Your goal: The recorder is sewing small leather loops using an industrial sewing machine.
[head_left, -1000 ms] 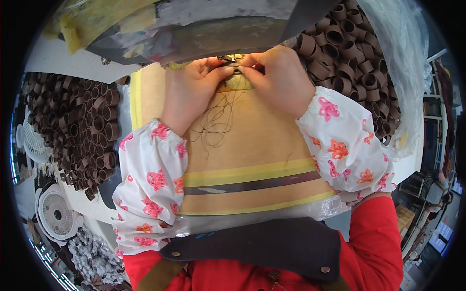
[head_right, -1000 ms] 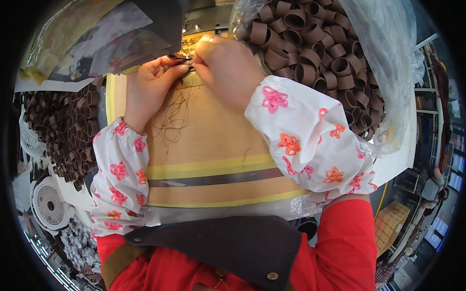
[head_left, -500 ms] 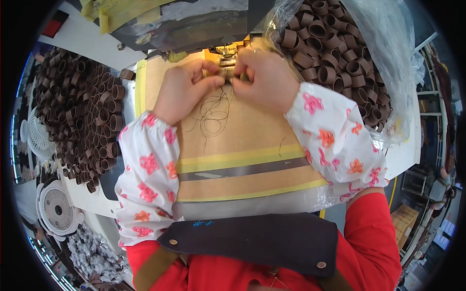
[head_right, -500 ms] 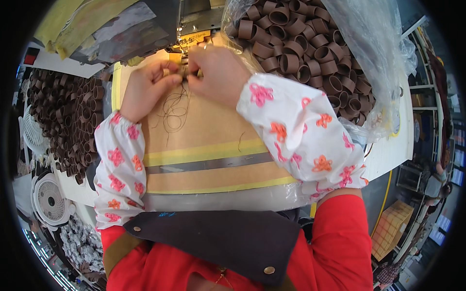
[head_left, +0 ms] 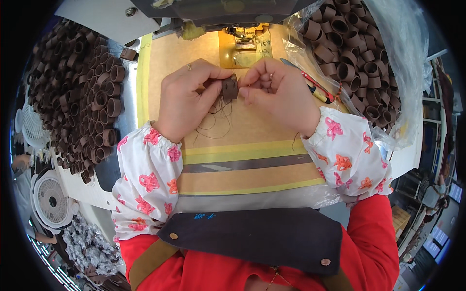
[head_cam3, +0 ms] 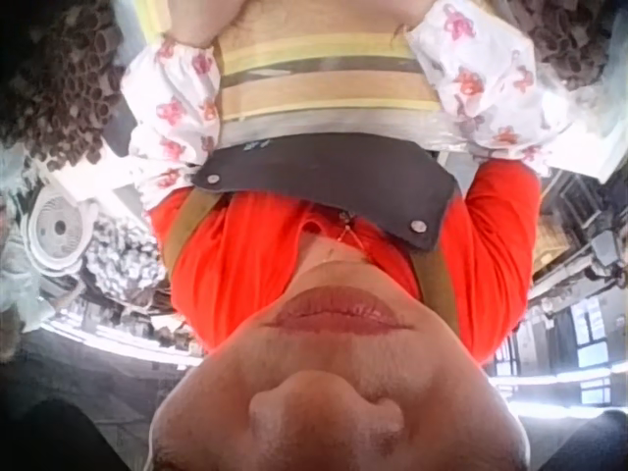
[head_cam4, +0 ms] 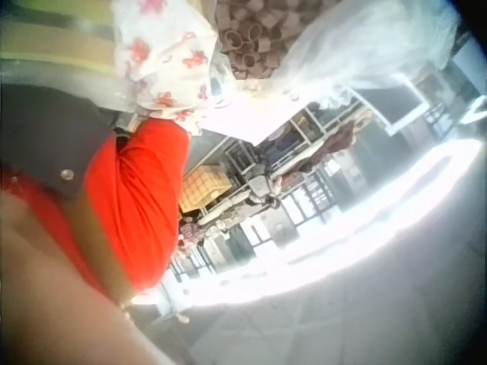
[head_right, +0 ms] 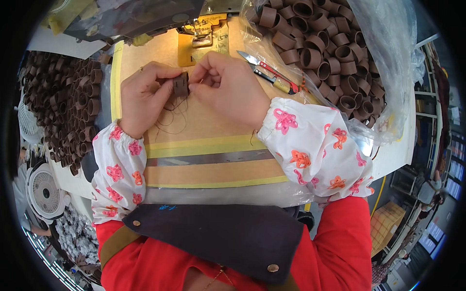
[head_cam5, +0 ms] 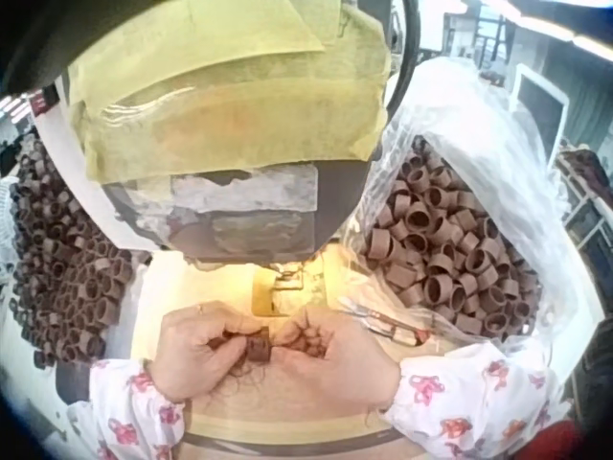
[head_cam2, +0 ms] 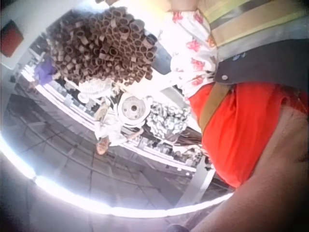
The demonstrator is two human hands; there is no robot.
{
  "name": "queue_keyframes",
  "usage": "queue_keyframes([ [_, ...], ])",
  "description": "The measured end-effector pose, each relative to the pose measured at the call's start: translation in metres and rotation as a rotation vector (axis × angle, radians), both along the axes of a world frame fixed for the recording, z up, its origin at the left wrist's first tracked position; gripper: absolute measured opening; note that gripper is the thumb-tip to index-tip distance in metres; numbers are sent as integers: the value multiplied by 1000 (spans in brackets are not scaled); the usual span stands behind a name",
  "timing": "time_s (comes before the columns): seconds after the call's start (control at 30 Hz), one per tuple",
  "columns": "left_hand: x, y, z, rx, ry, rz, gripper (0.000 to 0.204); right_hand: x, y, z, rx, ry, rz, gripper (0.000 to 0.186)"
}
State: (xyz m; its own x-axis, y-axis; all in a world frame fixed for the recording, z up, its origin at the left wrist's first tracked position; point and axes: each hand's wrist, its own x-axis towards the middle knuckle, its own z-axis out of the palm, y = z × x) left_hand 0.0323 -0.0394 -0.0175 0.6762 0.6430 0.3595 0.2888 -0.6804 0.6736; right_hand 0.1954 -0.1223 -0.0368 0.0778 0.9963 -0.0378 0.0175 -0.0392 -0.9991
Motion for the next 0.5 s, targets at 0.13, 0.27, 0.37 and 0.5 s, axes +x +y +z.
queue_keyframes([
  [0.13,2,0,0,190,14,-7,14,5,6,14,-107,152,1,9],
  [0.27,3,-2,2,193,58,-23,16,10,6,16,-122,137,8,9],
  [0.37,5,-2,5,236,31,-32,15,12,6,20,-156,163,12,10],
  [0.5,11,0,4,302,-30,-52,15,16,6,22,-173,170,21,10],
])
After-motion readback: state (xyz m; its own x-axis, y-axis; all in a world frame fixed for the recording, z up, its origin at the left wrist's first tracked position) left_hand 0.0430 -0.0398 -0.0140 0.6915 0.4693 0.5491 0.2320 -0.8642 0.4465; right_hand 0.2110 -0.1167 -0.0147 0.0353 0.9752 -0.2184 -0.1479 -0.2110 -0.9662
